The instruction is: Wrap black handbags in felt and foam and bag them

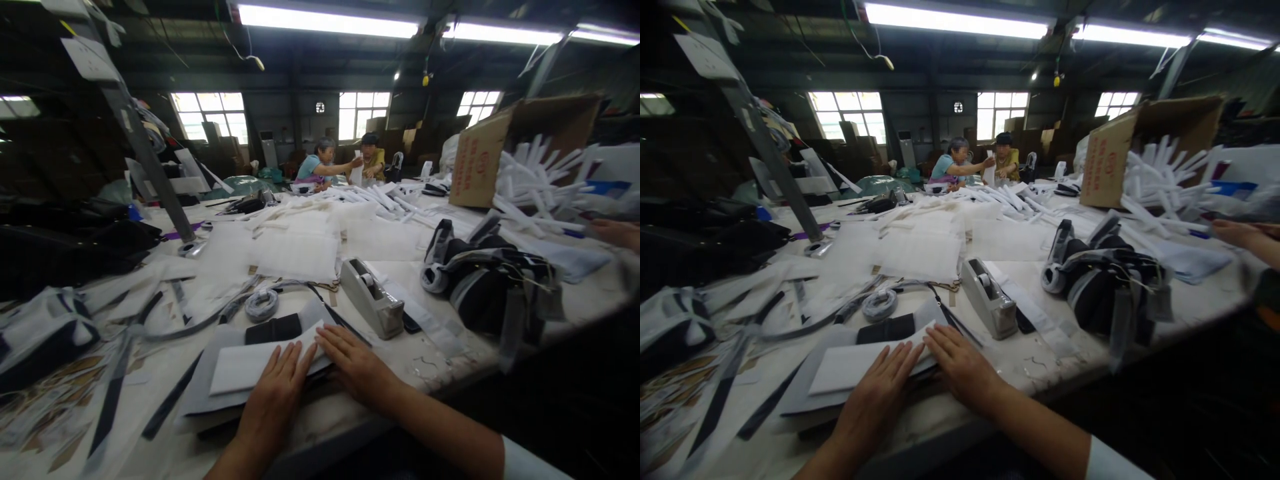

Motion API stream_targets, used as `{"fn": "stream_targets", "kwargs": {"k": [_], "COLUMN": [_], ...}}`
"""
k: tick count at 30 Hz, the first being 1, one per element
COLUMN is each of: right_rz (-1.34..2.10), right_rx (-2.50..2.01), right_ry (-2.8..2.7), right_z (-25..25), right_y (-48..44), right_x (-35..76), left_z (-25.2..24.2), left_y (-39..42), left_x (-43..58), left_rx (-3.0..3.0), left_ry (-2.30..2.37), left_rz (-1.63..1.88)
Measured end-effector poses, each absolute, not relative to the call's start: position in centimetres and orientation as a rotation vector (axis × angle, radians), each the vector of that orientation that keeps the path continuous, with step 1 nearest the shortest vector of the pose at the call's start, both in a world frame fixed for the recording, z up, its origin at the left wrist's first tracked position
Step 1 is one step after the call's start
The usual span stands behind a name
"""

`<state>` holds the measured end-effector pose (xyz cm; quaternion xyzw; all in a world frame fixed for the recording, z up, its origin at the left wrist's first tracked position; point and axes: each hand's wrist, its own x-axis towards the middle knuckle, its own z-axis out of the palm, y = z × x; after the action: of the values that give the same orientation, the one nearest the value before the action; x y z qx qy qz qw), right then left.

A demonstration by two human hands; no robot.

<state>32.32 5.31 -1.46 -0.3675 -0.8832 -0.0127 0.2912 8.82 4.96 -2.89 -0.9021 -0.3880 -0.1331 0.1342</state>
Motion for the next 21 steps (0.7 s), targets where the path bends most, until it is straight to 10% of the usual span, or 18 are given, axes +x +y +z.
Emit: {"fn": "stream_targets", "kwargs": {"k": [12,21], "right_rz": [1.387,1.75], "right_rx": [-1.151,-1.124], "right_ry": [-1.254,-1.081], "right_z": [-0.2,2.5], "right_y": [1.8,3.2], "right_x": [33.8,32.4], "left_z": [-1.5,-0.7], "left_y": [4.8,4.7], "left_x": [9.5,8.5], "left_rx": [-2.635,-2.649], "left_ry": [-1.142,-1.118], "left_rz": [-0.385,-0.493]}}
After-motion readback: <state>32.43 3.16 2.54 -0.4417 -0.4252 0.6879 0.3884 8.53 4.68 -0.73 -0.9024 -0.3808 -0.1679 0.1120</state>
